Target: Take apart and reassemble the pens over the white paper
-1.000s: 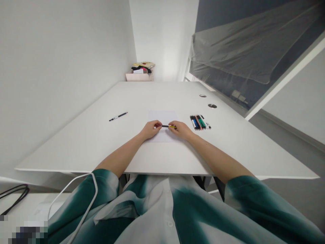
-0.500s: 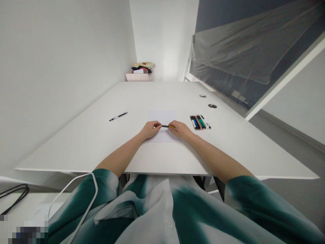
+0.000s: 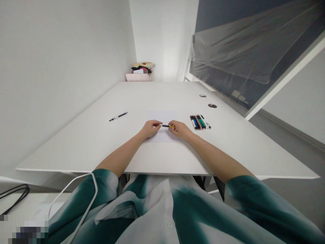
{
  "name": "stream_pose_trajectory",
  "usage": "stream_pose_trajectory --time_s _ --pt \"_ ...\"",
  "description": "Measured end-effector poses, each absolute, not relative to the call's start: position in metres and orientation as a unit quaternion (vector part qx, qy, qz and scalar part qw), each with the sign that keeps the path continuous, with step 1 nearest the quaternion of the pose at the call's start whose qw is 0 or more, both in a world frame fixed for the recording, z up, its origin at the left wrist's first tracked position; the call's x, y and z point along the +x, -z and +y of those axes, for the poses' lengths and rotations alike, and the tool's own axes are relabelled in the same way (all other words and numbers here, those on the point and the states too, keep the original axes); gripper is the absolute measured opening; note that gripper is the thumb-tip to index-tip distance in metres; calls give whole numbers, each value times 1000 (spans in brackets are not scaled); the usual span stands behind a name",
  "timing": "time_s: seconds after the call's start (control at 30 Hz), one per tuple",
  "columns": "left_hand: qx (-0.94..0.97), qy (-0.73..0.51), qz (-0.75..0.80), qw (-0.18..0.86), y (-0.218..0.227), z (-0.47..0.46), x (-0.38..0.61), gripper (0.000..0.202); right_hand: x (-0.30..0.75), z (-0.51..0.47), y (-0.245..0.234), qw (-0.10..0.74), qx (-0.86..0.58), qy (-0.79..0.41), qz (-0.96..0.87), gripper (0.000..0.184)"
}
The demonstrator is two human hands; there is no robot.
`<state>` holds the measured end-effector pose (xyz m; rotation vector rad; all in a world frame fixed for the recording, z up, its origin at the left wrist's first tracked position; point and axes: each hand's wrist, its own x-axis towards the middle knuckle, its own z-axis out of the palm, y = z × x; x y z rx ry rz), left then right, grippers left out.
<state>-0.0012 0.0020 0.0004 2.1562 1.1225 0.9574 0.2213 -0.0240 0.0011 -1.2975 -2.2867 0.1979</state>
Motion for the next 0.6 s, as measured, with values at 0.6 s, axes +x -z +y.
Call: stream_pose_trajectory --time_s 0.6 --pt "776 -366 437 270 1 8 -5 18 225 -24 -2 252 -468 -51 -846 29"
